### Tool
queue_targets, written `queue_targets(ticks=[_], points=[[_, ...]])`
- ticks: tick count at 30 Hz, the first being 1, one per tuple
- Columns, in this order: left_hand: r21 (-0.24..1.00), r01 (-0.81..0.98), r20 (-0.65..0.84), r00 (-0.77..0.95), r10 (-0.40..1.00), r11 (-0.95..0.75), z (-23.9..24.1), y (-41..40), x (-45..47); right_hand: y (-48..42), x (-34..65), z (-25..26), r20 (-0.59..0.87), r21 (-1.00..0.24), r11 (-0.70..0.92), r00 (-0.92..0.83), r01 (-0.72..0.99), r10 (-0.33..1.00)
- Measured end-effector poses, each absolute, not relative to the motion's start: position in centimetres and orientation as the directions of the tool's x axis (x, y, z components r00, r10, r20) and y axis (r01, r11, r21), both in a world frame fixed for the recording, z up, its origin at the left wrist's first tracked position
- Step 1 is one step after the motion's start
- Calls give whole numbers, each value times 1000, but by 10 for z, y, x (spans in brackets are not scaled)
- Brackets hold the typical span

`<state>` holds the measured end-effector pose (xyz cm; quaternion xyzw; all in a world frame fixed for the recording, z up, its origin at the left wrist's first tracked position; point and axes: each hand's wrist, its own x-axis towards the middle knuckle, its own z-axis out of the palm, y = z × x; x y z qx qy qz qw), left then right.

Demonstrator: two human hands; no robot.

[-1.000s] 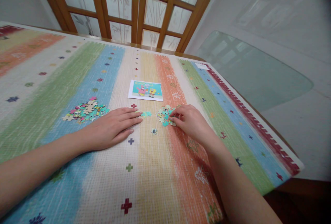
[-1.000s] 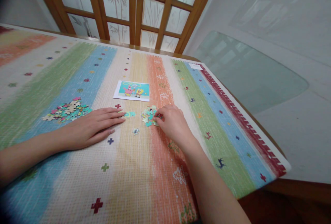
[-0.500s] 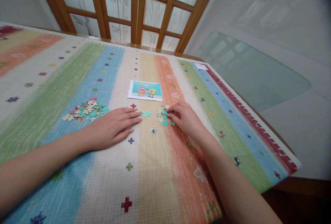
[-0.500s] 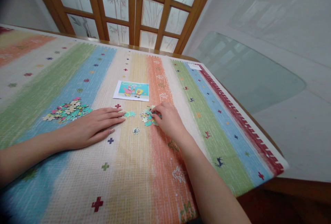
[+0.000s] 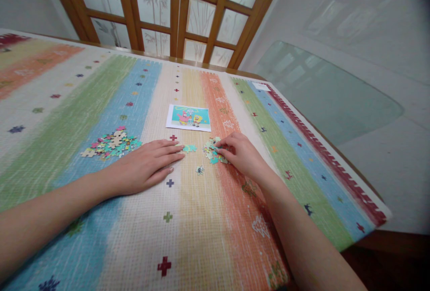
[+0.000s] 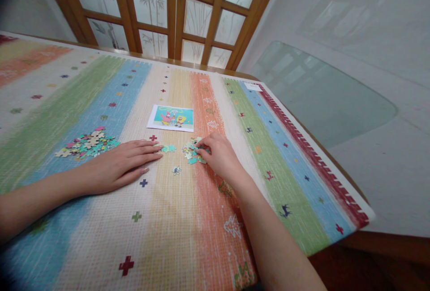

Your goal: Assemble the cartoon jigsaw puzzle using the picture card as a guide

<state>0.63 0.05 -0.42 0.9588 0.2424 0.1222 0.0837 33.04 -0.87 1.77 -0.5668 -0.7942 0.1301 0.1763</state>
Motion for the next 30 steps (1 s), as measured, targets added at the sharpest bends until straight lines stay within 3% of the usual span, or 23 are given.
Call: queue_targets(ticks=[8,12,20,30], points=[[203,443,198,855,479,-873,-4,0,7,-8,332,19,139,-394,354,-326,848,935],[199,443,193,856,479,-874,-5,0,7,-7,333,19,203,-337,405,-354,850,913],[249,439,210,846,491,-863,-5,-1,6,-5,326,13,343,-373,536,-425,757,838],[233,448,194,848,492,-863,-4,-1,7,2,304,6,319,-263,682,-605,683,729]])
